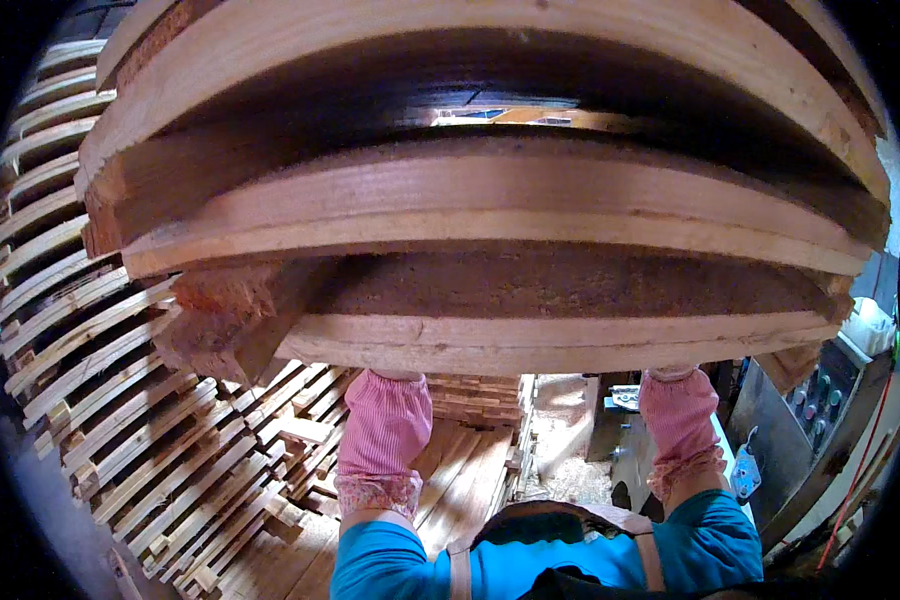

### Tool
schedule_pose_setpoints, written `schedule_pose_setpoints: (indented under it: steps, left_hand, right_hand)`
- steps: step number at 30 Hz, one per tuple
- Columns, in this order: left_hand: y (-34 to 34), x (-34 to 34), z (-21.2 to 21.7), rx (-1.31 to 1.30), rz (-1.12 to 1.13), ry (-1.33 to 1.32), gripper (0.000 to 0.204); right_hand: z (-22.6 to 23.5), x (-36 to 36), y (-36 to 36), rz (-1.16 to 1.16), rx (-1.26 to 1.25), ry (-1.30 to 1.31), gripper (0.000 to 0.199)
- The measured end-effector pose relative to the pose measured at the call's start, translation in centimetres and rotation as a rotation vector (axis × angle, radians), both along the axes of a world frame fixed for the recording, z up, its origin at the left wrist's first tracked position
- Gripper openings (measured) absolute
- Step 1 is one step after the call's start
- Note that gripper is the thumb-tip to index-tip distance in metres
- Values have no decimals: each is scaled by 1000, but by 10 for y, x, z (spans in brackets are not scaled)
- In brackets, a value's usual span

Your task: The person feeds wooden planks into a planer machine to smooth their surfaces. They handle the planks one at a time, guiding them through the machine and stacking the finished pieces on a growing pile to the left.

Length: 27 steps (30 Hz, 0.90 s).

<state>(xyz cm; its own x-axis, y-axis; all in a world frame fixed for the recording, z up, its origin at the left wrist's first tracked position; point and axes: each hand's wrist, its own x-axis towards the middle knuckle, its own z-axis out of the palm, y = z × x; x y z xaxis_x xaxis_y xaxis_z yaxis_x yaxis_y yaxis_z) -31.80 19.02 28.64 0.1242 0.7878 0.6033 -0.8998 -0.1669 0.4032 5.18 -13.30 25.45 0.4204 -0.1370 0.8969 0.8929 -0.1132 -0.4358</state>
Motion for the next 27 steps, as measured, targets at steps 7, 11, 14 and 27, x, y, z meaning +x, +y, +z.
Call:
schedule_pose_setpoints:
  steps: [7,11,14,27]
  left_hand:
    - [-41,-23,-12,-65,143,92,53]
    - [-73,-42,-45,-138,242,189,53]
    - [-109,-53,-71,-176,274,251,52]
    - [-248,-146,-202,-345,407,665,51]
  right_hand:
    - [-26,4,-8,87,-123,54,45]
    - [-59,-3,-6,156,-217,103,46]
    - [-61,-1,-17,174,-289,100,46]
    - [-215,-71,67,435,-754,120,48]
